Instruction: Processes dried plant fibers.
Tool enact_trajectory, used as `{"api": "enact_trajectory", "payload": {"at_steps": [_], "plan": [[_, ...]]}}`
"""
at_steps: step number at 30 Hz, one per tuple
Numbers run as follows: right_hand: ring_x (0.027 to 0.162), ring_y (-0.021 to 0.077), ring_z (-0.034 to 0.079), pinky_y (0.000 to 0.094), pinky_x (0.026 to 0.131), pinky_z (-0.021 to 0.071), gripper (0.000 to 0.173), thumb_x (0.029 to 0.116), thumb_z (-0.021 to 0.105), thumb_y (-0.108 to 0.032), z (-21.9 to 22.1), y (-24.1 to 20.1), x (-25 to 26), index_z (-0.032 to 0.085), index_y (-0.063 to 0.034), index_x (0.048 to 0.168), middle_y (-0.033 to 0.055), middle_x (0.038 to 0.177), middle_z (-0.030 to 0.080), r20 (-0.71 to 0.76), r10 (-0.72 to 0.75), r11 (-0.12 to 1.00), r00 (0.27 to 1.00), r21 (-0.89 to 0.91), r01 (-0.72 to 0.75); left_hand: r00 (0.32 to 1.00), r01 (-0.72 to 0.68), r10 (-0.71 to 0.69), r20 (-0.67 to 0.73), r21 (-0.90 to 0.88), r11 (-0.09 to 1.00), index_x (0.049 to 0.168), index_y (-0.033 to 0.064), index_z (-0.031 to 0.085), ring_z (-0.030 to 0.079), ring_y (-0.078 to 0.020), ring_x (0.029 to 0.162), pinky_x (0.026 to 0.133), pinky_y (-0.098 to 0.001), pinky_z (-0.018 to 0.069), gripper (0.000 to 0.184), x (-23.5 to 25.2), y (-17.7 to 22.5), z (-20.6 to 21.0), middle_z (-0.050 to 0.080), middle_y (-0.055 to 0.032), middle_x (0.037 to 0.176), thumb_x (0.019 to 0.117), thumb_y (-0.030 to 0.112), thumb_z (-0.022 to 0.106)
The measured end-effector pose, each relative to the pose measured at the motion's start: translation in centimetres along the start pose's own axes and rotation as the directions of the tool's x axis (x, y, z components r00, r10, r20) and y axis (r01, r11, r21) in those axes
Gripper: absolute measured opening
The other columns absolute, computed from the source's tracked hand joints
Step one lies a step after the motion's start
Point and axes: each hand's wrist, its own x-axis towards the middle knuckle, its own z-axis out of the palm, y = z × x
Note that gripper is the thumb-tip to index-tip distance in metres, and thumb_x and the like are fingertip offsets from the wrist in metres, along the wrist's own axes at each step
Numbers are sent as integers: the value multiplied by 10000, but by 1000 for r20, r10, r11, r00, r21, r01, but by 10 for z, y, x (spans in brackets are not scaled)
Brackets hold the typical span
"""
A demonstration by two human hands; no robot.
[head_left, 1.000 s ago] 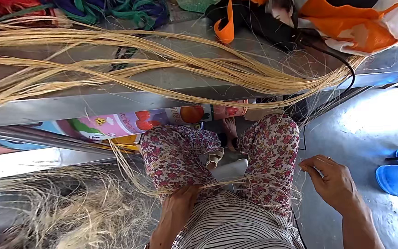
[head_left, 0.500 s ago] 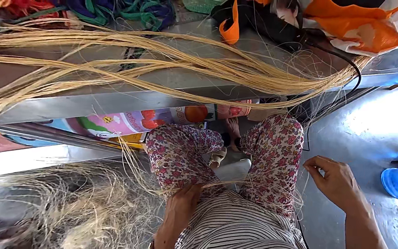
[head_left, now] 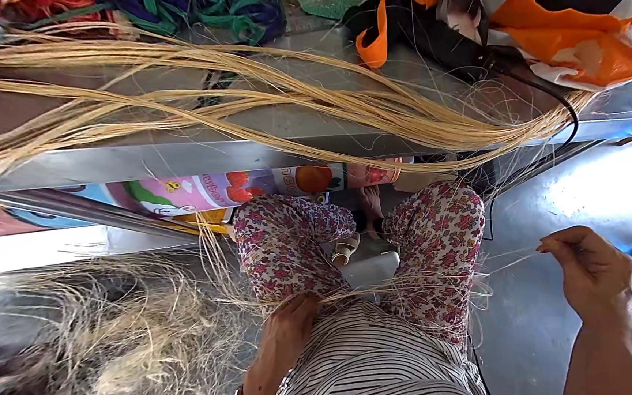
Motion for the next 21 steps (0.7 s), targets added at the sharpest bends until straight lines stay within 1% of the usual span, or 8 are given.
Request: {"api": "enact_trajectory", "payload": {"at_steps": [3,5,6,9,13,15,18,21], "plan": [[798,-72,609,109,773,504,244,997,518,-146,-12,4,0,643,57,944,9,846,676,84,72,997,994,27,-75,1000,30,-30,-8,-13,999,913,-6,758,737,-343,735,619,-497,578,338,-1,-2,-3,737,-173,842,962,168,472],[792,-59,628,126,771,524,235,990,533,-153,-11,4,-4,657,43,952,6,852,693,150,117,992,982,39,-124,999,30,-30,-15,-13,999,907,-20,754,728,-346,708,606,-497,570,338,0,-2,-5,729,-180,820,960,161,474],[792,-44,639,133,772,532,235,989,543,-154,-8,3,-6,669,43,960,20,859,699,157,127,991,979,29,-133,999,28,-29,-15,-14,1000,907,-21,753,727,-346,707,608,-495,569,339,0,-1,-6,727,-181,818,963,161,472],[786,33,658,173,757,537,258,984,567,-177,-1,-2,-9,715,35,982,98,886,715,143,128,991,981,-61,-121,999,26,-26,-24,-10,1000,901,-20,754,727,-345,698,593,-494,565,346,0,-1,-4,725,-180,806,961,175,474],[798,-3,653,128,763,529,269,977,597,-215,-1,-14,-5,728,19,998,84,909,718,67,79,994,995,-77,-74,999,41,-41,-15,-1,999,918,-22,761,728,-351,704,601,-506,566,350,-1,-1,-4,730,-180,817,963,186,483],[833,3,653,130,785,529,281,987,585,-212,-1,-16,-3,732,23,1031,91,947,714,52,76,996,996,-59,-73,999,45,-45,-17,6,999,919,-20,763,731,-349,708,599,-500,567,347,-2,-1,-3,731,-179,818,959,182,484],[913,49,691,186,827,560,339,1016,546,-262,0,-13,-2,734,8,1099,102,1023,734,142,142,990,980,-23,-141,999,43,-43,-16,-2,999,906,-22,759,731,-353,712,608,-504,568,345,-2,-2,-3,733,-183,823,959,186,489],[953,127,703,272,833,575,365,968,627,-315,4,-10,-3,728,-7,1136,116,1061,734,281,232,972,931,-42,-230,999,30,-30,-12,-13,999,905,-13,757,722,-334,701,608,-481,564,357,0,-2,-5,726,-173,811,971,200,478]]}}
